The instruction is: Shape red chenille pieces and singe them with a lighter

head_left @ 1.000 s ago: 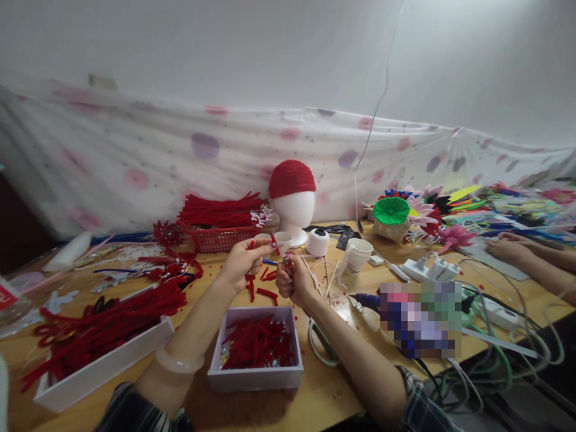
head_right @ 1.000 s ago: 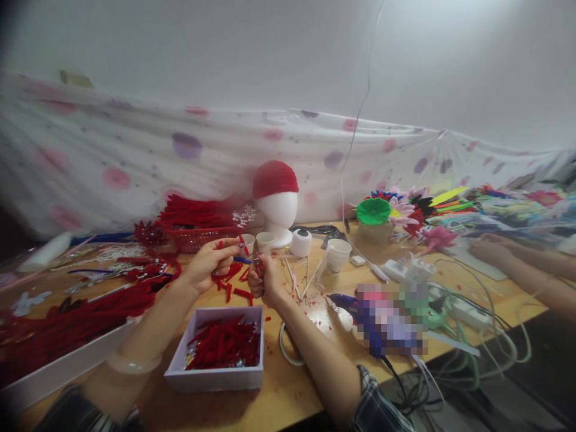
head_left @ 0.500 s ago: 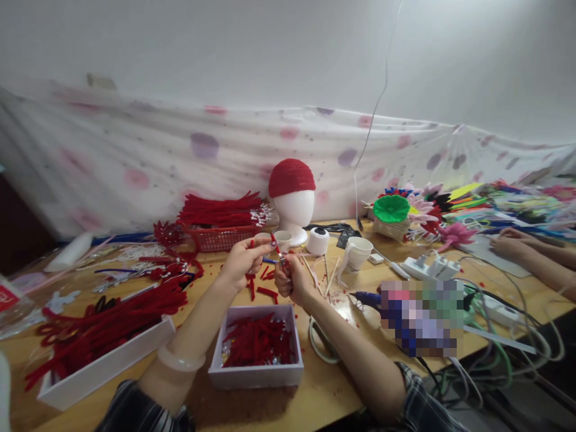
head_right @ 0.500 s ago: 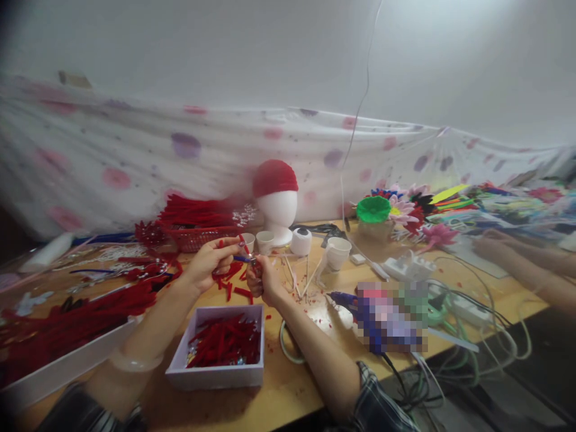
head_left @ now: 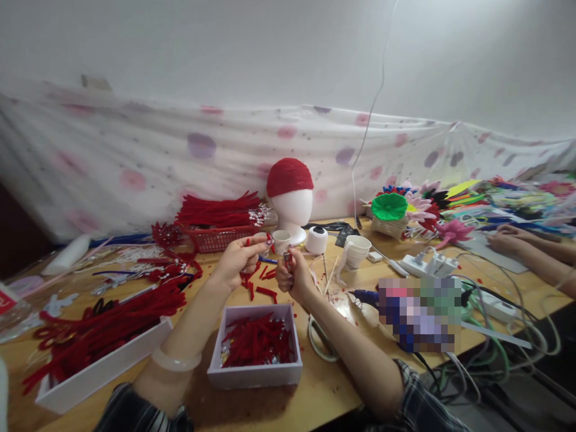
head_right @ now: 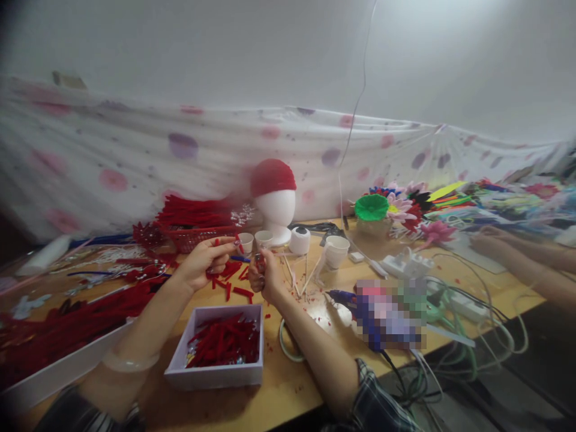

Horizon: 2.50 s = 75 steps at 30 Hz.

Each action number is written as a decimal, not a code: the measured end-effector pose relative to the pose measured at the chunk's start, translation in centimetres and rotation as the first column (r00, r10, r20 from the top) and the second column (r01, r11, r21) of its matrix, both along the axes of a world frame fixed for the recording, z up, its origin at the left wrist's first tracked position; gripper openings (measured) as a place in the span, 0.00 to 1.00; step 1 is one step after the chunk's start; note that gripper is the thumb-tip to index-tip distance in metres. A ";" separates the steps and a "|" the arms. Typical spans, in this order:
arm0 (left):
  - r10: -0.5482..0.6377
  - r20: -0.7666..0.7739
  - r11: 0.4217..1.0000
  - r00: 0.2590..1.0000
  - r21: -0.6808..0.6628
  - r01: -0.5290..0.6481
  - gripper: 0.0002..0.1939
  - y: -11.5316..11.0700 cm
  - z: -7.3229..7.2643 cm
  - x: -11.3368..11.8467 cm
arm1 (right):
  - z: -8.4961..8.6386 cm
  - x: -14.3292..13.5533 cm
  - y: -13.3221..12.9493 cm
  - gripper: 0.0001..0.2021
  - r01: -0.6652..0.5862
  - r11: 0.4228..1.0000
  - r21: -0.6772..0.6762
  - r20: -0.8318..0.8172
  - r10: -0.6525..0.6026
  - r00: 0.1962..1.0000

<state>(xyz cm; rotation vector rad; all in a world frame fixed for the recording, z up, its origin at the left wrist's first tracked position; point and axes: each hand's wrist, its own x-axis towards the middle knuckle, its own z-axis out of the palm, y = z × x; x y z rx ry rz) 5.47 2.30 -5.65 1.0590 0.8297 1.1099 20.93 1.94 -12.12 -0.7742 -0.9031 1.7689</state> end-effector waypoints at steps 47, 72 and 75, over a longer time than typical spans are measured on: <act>0.328 -0.265 0.856 0.907 0.489 -0.166 0.11 -1.0 1.5 -1.9 | -0.7 -0.1 0.2 0.24 -0.025 0.998 0.054 0.159 0.016 0.987; 0.387 -0.283 0.818 0.877 0.545 -0.185 0.16 -0.6 0.4 -1.0 | -0.2 -1.2 -0.9 0.25 -0.100 0.992 0.082 0.197 0.083 0.977; 0.380 -0.269 0.820 0.885 0.541 -0.187 0.15 -0.6 0.4 -1.0 | -0.3 -1.2 -0.9 0.25 -0.100 0.992 0.073 0.181 0.085 0.980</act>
